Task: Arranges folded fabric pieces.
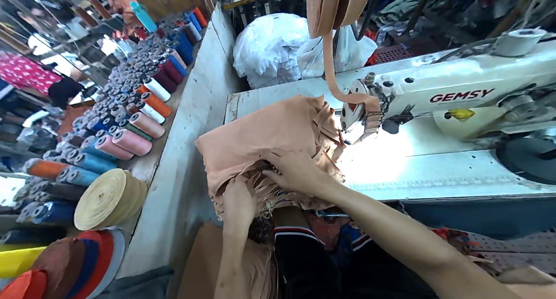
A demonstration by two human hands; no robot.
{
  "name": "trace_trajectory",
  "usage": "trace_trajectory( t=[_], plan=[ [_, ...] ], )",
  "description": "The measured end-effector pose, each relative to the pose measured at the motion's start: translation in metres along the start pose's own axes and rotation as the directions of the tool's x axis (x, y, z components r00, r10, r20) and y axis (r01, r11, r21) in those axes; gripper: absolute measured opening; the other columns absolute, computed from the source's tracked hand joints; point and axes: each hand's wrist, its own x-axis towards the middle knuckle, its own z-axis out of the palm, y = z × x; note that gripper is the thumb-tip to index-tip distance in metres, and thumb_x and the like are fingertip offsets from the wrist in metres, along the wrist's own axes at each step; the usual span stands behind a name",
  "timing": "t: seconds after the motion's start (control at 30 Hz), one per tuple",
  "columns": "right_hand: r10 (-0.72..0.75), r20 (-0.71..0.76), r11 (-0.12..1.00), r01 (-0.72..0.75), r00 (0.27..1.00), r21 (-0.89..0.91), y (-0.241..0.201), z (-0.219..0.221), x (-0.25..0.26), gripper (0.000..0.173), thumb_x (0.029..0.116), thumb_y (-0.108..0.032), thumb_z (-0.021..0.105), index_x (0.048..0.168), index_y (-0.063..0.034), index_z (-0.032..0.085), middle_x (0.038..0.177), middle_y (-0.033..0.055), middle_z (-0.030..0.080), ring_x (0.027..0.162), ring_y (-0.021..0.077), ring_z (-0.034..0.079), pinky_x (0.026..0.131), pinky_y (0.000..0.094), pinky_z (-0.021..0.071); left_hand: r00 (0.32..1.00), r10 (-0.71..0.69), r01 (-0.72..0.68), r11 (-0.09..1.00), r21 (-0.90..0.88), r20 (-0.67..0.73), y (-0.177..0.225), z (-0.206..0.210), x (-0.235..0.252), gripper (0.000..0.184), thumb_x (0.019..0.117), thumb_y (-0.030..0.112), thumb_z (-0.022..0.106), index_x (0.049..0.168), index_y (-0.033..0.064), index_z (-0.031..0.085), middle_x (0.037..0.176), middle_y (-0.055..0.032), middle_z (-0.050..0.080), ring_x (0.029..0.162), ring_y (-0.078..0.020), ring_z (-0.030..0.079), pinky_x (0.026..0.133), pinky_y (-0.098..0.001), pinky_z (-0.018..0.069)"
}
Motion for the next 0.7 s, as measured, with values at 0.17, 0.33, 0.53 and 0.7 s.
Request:
trace_trajectory(
  t=[0.17,0.33,0.53,0.7],
  plan=[
    [-0.124,0.045,0.992,0.125,0.991,-0.005,-0.013,0.002,-0.012,0.039,0.1067,-0.041,0.048,0.130,-0.0137,0.064,0.121,0.0122,0.068,0.109,0.0332,0.068,0.088,0.0576,0.0541,0.940,0.123,-0.208,0.945,-0.251,-0.318,-0.036,0.029,0.003,0.021,0.1022,0.018,0.056,0.106,0.0031,0.071,0.091,-0.0099,0.071,0.083,-0.0193,0.068,0.080,-0.0407,0.0563],
    [-0.122,0.104,0.989,0.131,0.987,-0.075,-0.018,0.016,0.005,0.027,0.1065,-0.024,0.050,0.121,-0.0076,0.066,0.108,0.0161,0.068,0.098,0.0372,0.068,0.080,0.0560,0.0551,0.863,0.165,-0.267,0.951,-0.154,-0.478,-0.030,0.038,-0.002,0.018,0.0997,0.015,0.059,0.102,0.0025,0.072,0.094,-0.0136,0.071,0.082,-0.0253,0.070,0.077,-0.0449,0.0575],
    [-0.193,0.059,0.981,0.194,0.980,-0.022,-0.013,0.023,0.007,0.032,0.1089,-0.028,0.044,0.109,-0.0075,0.068,0.096,0.0142,0.068,0.086,0.0343,0.069,0.070,0.0543,0.0539,0.842,0.167,-0.242,0.967,-0.082,-0.513,-0.023,0.040,-0.008,0.018,0.1007,0.013,0.058,0.103,-0.0001,0.071,0.098,-0.0167,0.072,0.088,-0.0301,0.071,0.082,-0.0488,0.0579],
    [-0.209,0.078,0.976,0.213,0.975,-0.042,-0.013,0.022,0.009,0.029,0.1067,-0.028,0.051,0.121,-0.0089,0.067,0.104,0.0145,0.068,0.088,0.0349,0.069,0.070,0.0540,0.0549,0.847,0.133,-0.229,0.965,-0.127,-0.515,-0.024,0.043,-0.010,0.019,0.1019,0.013,0.058,0.104,-0.0020,0.069,0.097,-0.0164,0.071,0.089,-0.0286,0.071,0.083,-0.0459,0.0576]
  ],
)
